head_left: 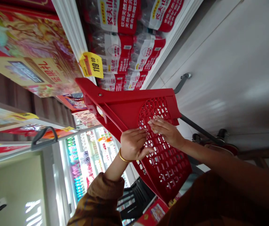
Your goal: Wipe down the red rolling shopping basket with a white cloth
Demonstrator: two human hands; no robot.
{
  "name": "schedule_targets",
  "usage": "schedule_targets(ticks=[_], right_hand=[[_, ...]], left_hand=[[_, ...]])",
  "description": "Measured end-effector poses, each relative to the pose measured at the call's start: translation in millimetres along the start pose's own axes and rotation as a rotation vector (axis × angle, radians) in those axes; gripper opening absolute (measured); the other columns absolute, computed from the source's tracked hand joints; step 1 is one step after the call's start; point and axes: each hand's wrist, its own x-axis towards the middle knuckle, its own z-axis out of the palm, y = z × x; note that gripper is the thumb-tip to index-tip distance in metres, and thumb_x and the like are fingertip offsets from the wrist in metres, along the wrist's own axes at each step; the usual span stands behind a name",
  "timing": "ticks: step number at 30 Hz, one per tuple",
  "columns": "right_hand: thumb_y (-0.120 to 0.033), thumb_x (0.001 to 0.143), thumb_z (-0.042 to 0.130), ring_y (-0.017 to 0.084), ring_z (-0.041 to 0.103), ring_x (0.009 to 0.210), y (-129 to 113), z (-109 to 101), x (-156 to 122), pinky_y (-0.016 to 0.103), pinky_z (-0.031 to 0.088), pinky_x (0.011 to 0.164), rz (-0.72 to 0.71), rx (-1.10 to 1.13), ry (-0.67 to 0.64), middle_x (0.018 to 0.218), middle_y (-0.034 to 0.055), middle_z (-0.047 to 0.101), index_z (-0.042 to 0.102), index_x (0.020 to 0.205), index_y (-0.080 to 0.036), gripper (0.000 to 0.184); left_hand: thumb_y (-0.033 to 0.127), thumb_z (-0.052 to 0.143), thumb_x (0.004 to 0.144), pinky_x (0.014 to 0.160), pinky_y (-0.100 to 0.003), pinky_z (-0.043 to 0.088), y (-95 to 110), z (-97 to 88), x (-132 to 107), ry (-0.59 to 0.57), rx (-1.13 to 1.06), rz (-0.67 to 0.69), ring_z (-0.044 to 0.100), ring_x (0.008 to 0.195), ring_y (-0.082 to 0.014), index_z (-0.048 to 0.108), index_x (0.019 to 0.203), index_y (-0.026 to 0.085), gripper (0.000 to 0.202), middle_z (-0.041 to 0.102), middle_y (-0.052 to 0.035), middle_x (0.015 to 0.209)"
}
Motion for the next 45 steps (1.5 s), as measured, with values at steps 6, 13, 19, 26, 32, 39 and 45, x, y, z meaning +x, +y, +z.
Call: schedule_targets(ticks=[6,13,19,26,32,39,45], right_hand=[[-0.015,0.097,0.046,0.02,0.04,0.139,-5.8,-0.1,-6.1,0.047,0.043,0.113,-0.111,-0.008,-0.045,0.138,0.0051,0.057,0.037,0.146,-0.027,0.051],[-0.018,0.098,0.04,0.021,0.035,0.142,8.3,-15.0,37.5,0.048,0.036,0.118,0.076,-0.024,0.078,0.146,0.0019,0.049,0.036,0.147,-0.031,0.05],[-0.011,0.097,0.037,0.022,0.029,0.145,23.3,-3.7,55.7,0.055,0.029,0.12,0.15,-0.048,0.05,0.146,0.0002,0.048,0.044,0.142,-0.031,0.05],[-0.018,0.099,0.038,0.02,0.036,0.141,6.1,0.1,36.1,0.05,0.033,0.119,0.044,0.011,0.036,0.142,0.0028,0.054,0.049,0.139,-0.028,0.042],[-0.019,0.1,0.041,0.019,0.035,0.142,-0.4,1.6,25.1,0.05,0.035,0.117,-0.015,0.03,0.002,0.142,0.0024,0.053,0.045,0.141,-0.029,0.043],[-0.017,0.097,0.045,0.02,0.044,0.137,-11.3,0.2,12.5,0.048,0.041,0.114,-0.085,0.054,0.003,0.136,0.0055,0.059,0.05,0.137,-0.025,0.042],[-0.023,0.098,0.041,0.021,0.047,0.134,-12.8,-5.1,36.7,0.043,0.043,0.113,-0.005,0.084,0.104,0.143,0.0084,0.052,0.036,0.147,-0.023,0.049]], left_hand=[[0.045,0.047,0.091,0.082,-0.036,0.056,-1.7,2.6,-1.6,0.044,-0.036,-0.013,0.074,0.083,-0.0197,0.065,0.072,0.018,0.038,0.077,-0.0047,0.081],[0.048,0.045,0.09,0.094,-0.045,0.05,3.6,0.7,0.8,0.08,-0.001,-0.048,0.073,0.09,-0.0228,0.068,0.082,0.019,0.037,0.076,-0.0035,0.081],[0.047,0.04,0.093,0.079,-0.039,0.055,5.7,3.0,-2.9,0.125,-0.05,-0.01,0.072,0.069,-0.0184,0.064,0.074,0.018,0.042,0.074,-0.0034,0.069],[0.043,0.045,0.091,0.068,-0.034,0.056,5.9,3.5,-2.4,0.135,-0.05,-0.006,0.072,0.068,-0.0183,0.061,0.068,0.019,0.037,0.073,-0.0032,0.068],[0.041,0.046,0.089,0.079,-0.037,0.056,6.2,3.6,-3.0,0.12,-0.048,-0.031,0.072,0.069,-0.0175,0.06,0.069,0.02,0.033,0.073,-0.0026,0.069],[0.04,0.044,0.089,0.077,-0.037,0.056,5.1,3.3,-5.4,0.121,-0.04,-0.018,0.072,0.071,-0.0182,0.062,0.072,0.019,0.032,0.073,-0.0039,0.07],[0.042,0.041,0.089,0.078,-0.038,0.057,8.1,4.3,-5.2,0.167,-0.045,-0.012,0.071,0.069,-0.0181,0.062,0.074,0.02,0.034,0.071,-0.0032,0.068]])
